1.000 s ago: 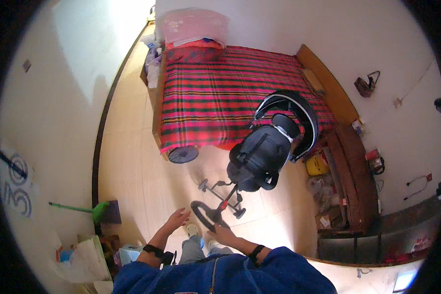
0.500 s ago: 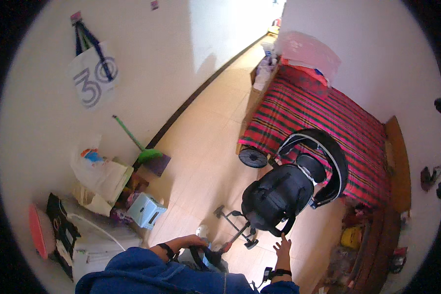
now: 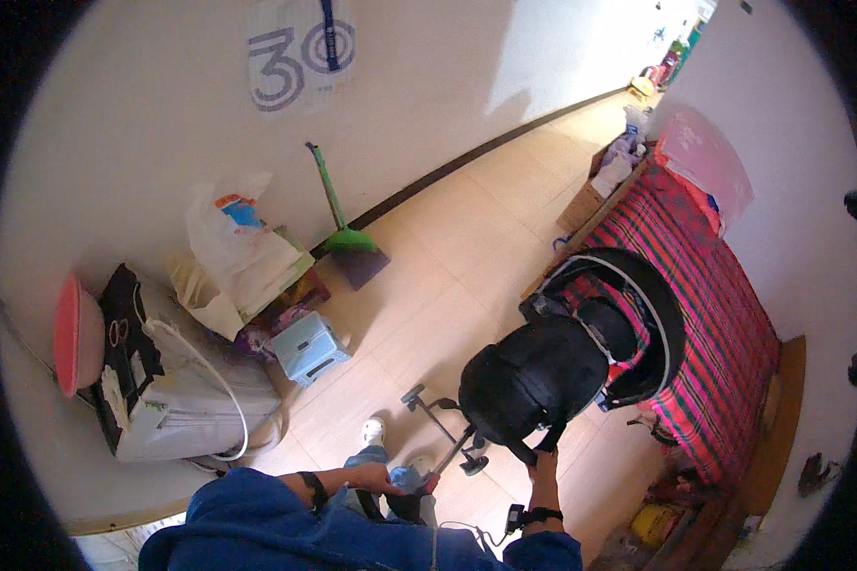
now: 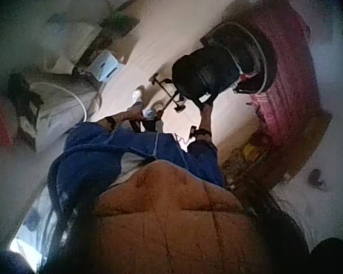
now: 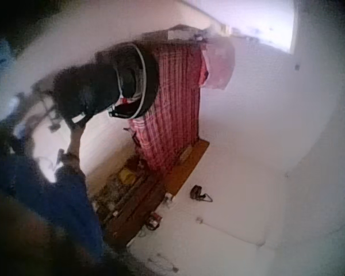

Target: The person sprays a cleaning solution onto the bathroom floor and then uses a long-handled brush to scrub the tiled surface. They move around the small bathroom, covering the area near the sink and toilet before exiting into the bedroom.

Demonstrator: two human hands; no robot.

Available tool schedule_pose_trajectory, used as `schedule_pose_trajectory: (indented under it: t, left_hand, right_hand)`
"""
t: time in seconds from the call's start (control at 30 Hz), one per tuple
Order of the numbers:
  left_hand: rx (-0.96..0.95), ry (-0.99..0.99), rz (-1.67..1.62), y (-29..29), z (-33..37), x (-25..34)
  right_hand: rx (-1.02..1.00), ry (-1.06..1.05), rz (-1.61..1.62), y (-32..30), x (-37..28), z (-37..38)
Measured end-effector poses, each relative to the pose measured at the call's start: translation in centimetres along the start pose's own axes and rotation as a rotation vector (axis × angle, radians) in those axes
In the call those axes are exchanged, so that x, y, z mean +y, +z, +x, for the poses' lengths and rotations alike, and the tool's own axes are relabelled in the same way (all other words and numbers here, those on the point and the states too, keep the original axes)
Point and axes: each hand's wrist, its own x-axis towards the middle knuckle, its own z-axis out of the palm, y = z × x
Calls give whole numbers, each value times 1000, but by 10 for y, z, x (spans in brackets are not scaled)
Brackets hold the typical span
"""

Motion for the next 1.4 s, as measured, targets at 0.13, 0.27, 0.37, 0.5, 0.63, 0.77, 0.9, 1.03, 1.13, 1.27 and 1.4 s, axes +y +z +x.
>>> schedule_pose_trajectory:
  t: [0.13,0.27,0.37,0.5,0.63,0.77,0.9,1.03,1.13,1.27,1.4]
  left_hand:
    - [60,-8,-75,-18,-20,-12]
    - [84,-84,-73,-19,-30,-34]
    - [167,-119,-188,-32,-28,-43]
    - [258,-68,-326,-64,-6,-17]
    - [277,56,-327,-133,19,-13]
    - [270,-28,-192,-198,60,-8]
    - [341,97,-230,-267,91,-19]
    - [422,148,-580,-325,132,-29]
    - [642,274,-239,-369,161,-65]
    - [204,682,-1065,-450,166,-171]
    - [794,319,-269,-554,114,-214]
  right_hand:
    - [-166,52,201,83,-52,11]
    - [-224,91,178,164,-95,8]
    - [-140,132,4,234,-135,14]
    - [-70,-77,-440,279,-161,8]
    - [-428,-635,-997,328,-160,-48]
    - [-1177,-247,-1263,349,-205,-112]
    - [-847,-840,-1181,374,-245,-144]
    - [-642,-911,-1418,404,-245,-115]
    - [-586,-876,-1310,422,-249,-61]
    - [-590,-989,-1280,451,-262,9]
    - [-603,-985,-1309,476,-297,52]
